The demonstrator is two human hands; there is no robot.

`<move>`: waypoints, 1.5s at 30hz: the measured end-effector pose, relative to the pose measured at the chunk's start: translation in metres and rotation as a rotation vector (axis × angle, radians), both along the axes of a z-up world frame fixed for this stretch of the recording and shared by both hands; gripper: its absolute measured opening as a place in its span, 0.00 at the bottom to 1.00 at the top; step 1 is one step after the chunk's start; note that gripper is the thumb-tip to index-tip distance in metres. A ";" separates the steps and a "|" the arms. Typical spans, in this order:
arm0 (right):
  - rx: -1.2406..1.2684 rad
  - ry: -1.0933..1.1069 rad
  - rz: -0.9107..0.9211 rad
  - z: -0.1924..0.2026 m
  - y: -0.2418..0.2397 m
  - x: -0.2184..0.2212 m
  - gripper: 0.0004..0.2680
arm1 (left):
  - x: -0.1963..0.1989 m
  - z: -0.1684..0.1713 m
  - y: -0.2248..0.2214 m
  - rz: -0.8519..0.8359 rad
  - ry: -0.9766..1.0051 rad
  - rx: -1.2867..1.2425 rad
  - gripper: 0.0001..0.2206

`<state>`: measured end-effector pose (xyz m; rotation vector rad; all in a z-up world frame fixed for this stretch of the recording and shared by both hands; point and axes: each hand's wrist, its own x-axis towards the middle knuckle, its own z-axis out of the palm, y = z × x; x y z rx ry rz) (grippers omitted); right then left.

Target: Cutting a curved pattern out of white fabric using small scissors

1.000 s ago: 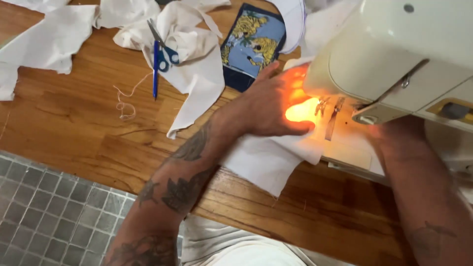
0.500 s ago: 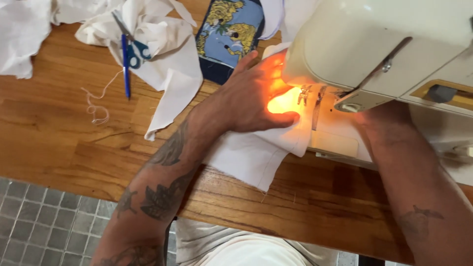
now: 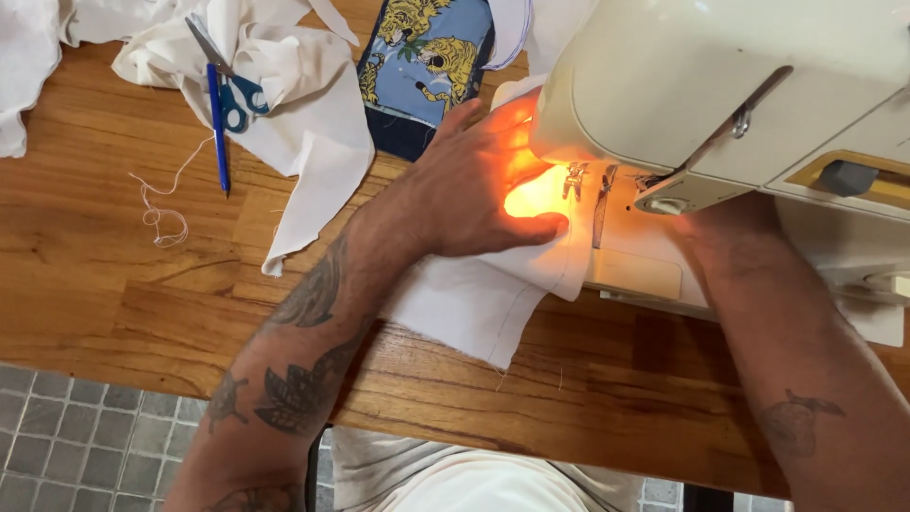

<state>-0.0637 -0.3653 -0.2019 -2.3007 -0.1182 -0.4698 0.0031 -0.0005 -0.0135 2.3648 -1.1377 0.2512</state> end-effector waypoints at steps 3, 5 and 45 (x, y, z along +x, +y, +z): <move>-0.018 -0.002 -0.009 0.124 0.053 0.006 0.14 | -0.002 0.006 0.000 -0.013 -0.012 -0.023 0.34; -0.031 -0.004 -0.015 0.147 0.063 0.002 0.14 | -0.002 0.004 0.000 -0.005 0.017 -0.016 0.35; -0.651 -0.295 0.246 0.201 0.118 -0.070 0.21 | 0.005 0.025 0.010 -0.097 -0.030 -0.026 0.17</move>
